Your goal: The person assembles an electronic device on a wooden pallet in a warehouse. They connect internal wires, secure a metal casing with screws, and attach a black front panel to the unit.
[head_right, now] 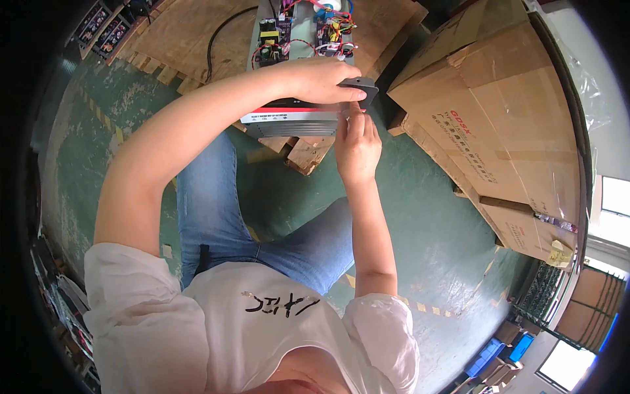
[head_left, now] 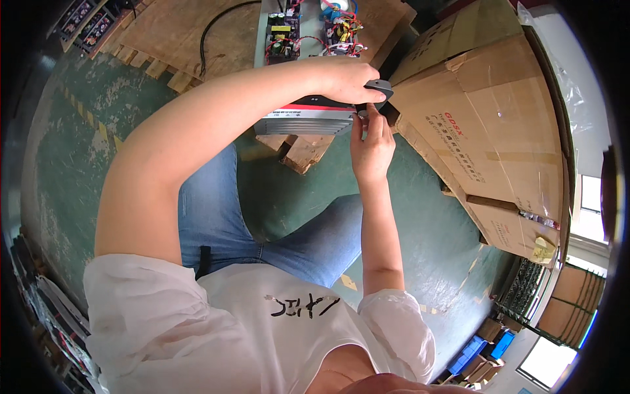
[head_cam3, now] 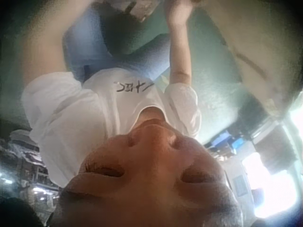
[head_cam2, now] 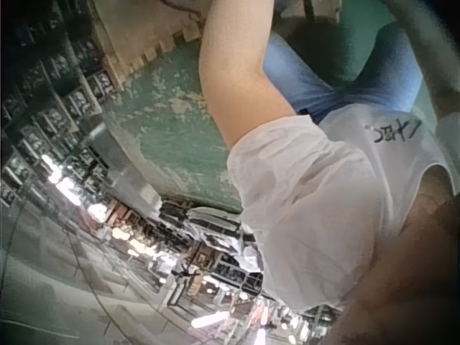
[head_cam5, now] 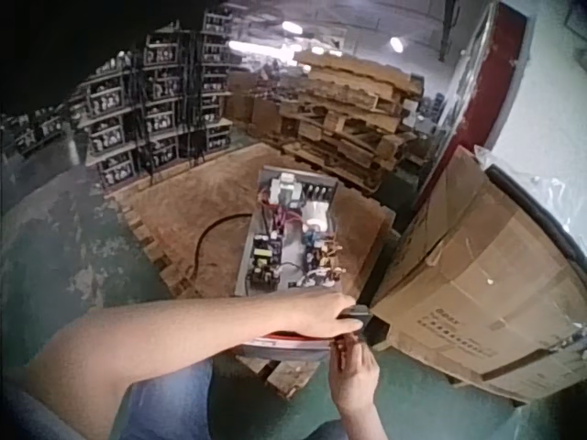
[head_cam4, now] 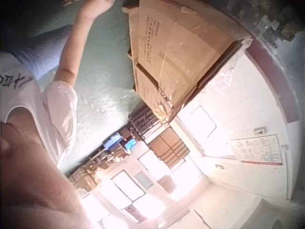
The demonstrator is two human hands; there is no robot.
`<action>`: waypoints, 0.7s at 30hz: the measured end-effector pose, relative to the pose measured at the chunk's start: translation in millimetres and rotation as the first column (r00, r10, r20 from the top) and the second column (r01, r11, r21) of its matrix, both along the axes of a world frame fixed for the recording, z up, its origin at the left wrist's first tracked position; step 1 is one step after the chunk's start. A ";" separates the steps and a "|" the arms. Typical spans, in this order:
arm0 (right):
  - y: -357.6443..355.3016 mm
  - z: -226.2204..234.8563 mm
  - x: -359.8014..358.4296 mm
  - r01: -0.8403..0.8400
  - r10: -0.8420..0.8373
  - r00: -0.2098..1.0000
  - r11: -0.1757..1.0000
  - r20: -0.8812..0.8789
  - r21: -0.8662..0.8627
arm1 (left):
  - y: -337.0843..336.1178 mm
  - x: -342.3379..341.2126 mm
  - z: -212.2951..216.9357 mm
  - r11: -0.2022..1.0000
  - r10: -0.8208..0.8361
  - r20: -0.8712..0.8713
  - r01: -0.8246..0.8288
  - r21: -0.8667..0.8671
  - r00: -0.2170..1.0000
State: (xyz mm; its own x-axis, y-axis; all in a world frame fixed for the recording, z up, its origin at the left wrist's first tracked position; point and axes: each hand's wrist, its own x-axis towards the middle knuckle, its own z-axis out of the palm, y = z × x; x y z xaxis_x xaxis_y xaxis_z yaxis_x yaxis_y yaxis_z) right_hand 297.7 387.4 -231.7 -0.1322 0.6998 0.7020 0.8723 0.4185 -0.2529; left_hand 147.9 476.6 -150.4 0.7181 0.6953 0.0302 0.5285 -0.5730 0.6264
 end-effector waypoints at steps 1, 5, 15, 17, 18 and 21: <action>-2.3 3.9 -0.4 0.009 -0.010 1.000 0.998 -0.015 -0.060 | 0.1 0.1 -1.0 1.000 -0.001 -0.006 0.001 0.005 1.000; -8.9 12.8 2.7 0.122 -0.122 0.992 0.949 0.017 -0.290 | 4.1 3.3 -7.4 0.999 -0.012 0.013 0.011 0.034 1.000; -3.5 -0.3 -11.5 0.235 -0.272 0.935 0.956 -0.227 -0.174 | 8.0 4.0 -3.9 1.000 -0.007 0.080 0.007 -0.007 0.997; -5.9 -2.4 -14.7 0.201 -0.250 0.909 0.964 -0.333 -0.173 | 11.2 0.5 -5.7 0.999 0.016 0.058 -0.014 -0.046 0.998; -6.5 -0.7 -15.0 0.183 -0.232 0.893 0.970 -0.385 -0.162 | 13.3 -0.3 -8.7 0.999 0.013 0.058 -0.011 -0.031 0.998; -7.4 -11.8 -9.0 0.193 -0.240 0.856 0.970 -0.459 -0.146 | 9.7 15.0 -4.1 0.987 -0.029 0.095 0.044 -0.156 0.995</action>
